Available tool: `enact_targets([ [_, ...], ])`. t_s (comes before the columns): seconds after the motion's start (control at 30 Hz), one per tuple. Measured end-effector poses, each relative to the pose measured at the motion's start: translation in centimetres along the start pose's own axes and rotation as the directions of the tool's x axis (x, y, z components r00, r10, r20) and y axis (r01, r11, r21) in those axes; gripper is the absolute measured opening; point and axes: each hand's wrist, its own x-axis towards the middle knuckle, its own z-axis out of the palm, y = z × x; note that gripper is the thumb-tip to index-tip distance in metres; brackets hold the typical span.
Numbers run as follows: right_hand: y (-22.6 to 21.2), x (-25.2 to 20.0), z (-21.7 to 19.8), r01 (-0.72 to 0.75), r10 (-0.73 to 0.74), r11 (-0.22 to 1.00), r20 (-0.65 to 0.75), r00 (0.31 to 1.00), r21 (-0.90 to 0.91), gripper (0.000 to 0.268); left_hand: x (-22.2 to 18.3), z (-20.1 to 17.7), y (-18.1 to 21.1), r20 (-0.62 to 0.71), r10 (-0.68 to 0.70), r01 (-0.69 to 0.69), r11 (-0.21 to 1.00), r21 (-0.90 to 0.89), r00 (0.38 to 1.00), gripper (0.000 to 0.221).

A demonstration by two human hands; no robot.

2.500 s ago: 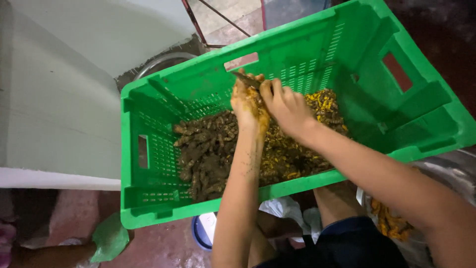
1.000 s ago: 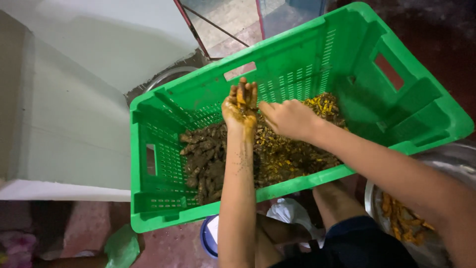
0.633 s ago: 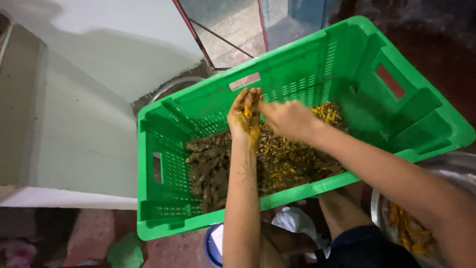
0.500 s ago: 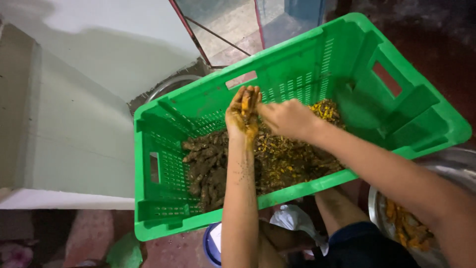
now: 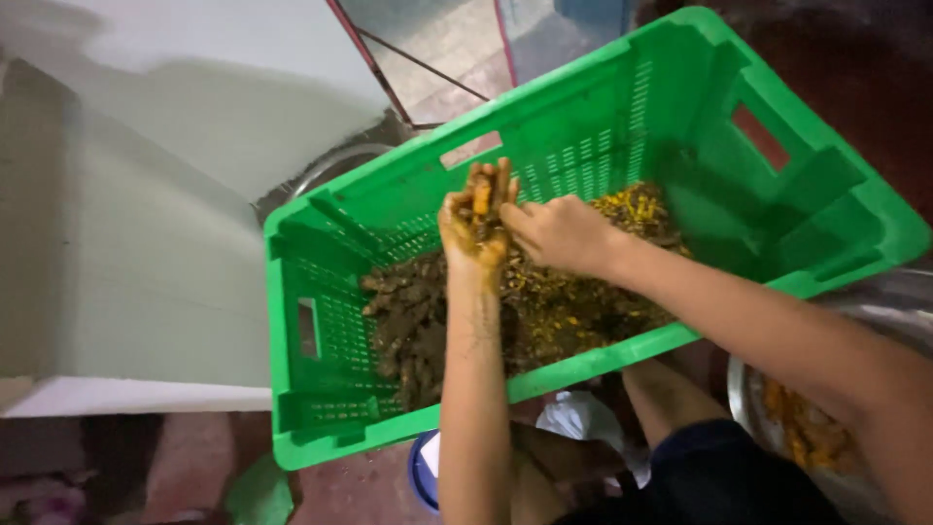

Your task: Peeling the skin off turmeric roots using a small knife inside a green plastic crate

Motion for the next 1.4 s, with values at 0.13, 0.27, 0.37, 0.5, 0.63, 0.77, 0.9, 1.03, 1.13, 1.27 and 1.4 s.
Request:
enact_targets([
  [0.13,1.7,1.1,-0.6,-0.02,0.028,0.994,-0.07,0.997,0.106,0.042,-0.7,2.5,-0.2,0.048,-0.039,0.041,0.999,-0.022,0.998,0.03],
  [0.27,1.4,2.2,-4.0,-0.183,0.185,0.96,0.012,0.983,0.211,0.032,-1.7,3.4,-0.5,0.124,-0.065,0.066,0.998,-0.009,0.99,0.028],
  [0.37,2.5,2.1,-2.8,-0.192,0.192,0.977,0.0,0.981,0.092,0.034,-1.9,4.2,-0.8,0.237,-0.045,0.027,0.996,0.081,0.97,0.033],
  [0.5,1.2,1.9,-2.4,-0.11,0.093,0.986,0.135,0.986,0.126,0.045,-2.1,4.0,-0.5,0.161,0.044,-0.062,0.992,0.11,0.986,0.034],
  [0.63,-0.7,1.1,-4.7,0.004,-0.008,1.0,0.135,0.991,0.026,0.051,-1.4,3.5,0.5,0.138,0.058,-0.065,0.997,0.048,0.989,0.031],
  [0.77,1.8,1.6,-1.6,-0.13,0.128,0.977,0.02,0.992,0.171,0.046,-1.1,3.2,-0.5,0.106,0.029,-0.032,0.999,0.026,0.994,0.032],
  [0.9,-1.6,1.2,-4.1,-0.077,0.059,0.985,0.119,0.991,0.153,0.047,-0.3,1.3,0.6,0.176,0.034,-0.031,0.999,-0.018,0.984,0.032],
  [1.03,-1.7,1.3,-5.7,-0.044,0.028,0.992,0.13,0.991,0.121,0.046,0.9,0.9,0.9,0.179,0.074,-0.064,0.996,-0.063,0.981,0.038],
  [1.13,0.3,1.1,-0.4,-0.159,0.127,0.948,0.131,0.983,0.274,0.042,-1.3,3.1,-0.2,0.188,0.121,-0.116,0.993,-0.039,0.975,0.037],
  [1.27,-2.5,0.8,-4.8,-0.105,0.051,0.952,0.192,0.98,0.287,0.048,-0.4,1.8,1.1,0.181,0.11,-0.106,0.994,-0.03,0.977,0.033],
  [1.4,-1.3,1.3,-3.0,-0.08,0.052,0.983,0.171,0.984,0.165,0.045,-0.6,2.0,0.9,0.258,0.103,-0.098,0.995,-0.032,0.961,0.034],
])
